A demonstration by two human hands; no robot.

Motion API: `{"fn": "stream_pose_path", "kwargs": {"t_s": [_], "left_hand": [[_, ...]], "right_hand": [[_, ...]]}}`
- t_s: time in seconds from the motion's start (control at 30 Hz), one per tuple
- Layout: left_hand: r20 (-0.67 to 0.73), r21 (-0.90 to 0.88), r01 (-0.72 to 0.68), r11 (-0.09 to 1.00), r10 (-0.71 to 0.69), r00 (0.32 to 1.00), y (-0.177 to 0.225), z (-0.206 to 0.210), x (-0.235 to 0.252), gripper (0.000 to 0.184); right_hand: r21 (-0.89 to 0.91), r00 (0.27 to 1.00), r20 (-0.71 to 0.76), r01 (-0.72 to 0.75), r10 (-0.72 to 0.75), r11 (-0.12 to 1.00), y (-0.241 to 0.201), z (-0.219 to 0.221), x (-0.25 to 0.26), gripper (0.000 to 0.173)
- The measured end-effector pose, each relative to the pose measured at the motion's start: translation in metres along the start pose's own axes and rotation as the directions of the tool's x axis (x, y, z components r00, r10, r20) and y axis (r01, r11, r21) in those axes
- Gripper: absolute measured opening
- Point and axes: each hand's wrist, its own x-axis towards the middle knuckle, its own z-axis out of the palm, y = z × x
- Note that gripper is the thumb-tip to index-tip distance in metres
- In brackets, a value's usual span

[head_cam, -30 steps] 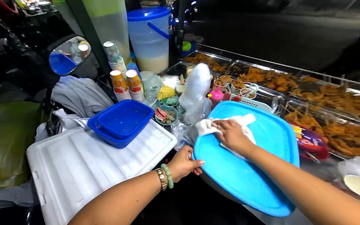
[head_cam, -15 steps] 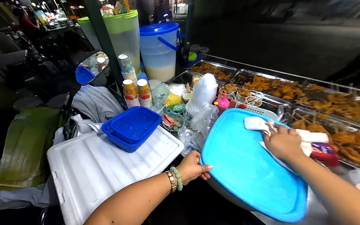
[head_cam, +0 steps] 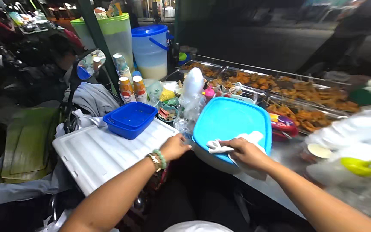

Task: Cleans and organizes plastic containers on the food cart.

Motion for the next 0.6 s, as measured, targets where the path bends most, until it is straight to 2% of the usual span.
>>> {"fn": "stream_pose_path", "kwargs": {"t_s": [0.07, 0.13, 0.23, 0.3, 0.33, 0.4, 0.43, 0.5, 0.6], "left_hand": [[-0.059, 0.091, -0.021, 0.996, 0.026, 0.998, -0.007, -0.022, -0.025, 0.045], [-0.156, 0.146, -0.035, 0.989, 0.058, 0.986, -0.024, -0.045, -0.044, 0.04], [-0.318, 0.073, -0.004, 0.997, 0.027, 0.948, -0.049, -0.074, -0.067, 0.034], [-0.401, -0.04, 0.008, 0.999, -0.023, 0.916, -0.062, -0.088, -0.079, 0.03], [-0.428, -0.087, 0.01, 0.996, -0.046, 0.902, -0.066, -0.091, -0.082, 0.028], [-0.451, -0.166, 0.006, 0.986, -0.081, 0.889, -0.07, -0.091, -0.084, 0.025], [-0.446, -0.199, 0.005, 0.98, -0.095, 0.89, -0.071, -0.088, -0.081, 0.024], [-0.41, -0.248, 0.006, 0.969, -0.11, 0.906, -0.07, -0.08, -0.07, 0.024], [-0.295, -0.22, 0.042, 0.975, -0.107, 0.949, -0.068, -0.064, -0.044, 0.028]], "right_hand": [[0.033, 0.999, 0.007, -0.045, 0.044, 0.998, -0.01, -0.023, -0.004, 0.043], [0.085, 0.98, -0.136, -0.132, 0.143, 0.988, -0.016, -0.047, -0.006, 0.036], [0.23, 0.859, -0.385, -0.264, 0.337, 0.937, -0.01, -0.079, -0.007, 0.033], [0.288, 0.78, -0.441, -0.345, 0.443, 0.894, 0.005, -0.087, -0.004, 0.032], [0.263, 0.78, -0.415, -0.389, 0.468, 0.883, 0.016, -0.08, -0.003, 0.032], [0.146, 0.832, -0.273, -0.46, 0.482, 0.876, 0.035, -0.04, 0.0, 0.039], [0.078, 0.862, -0.199, -0.461, 0.467, 0.884, 0.031, -0.017, 0.003, 0.044], [-0.009, 0.92, -0.071, -0.387, 0.386, 0.922, 0.0, 0.014, 0.011, 0.048], [0.028, 0.981, -0.013, -0.193, 0.193, 0.981, -0.037, 0.037, 0.021, 0.04]]}}
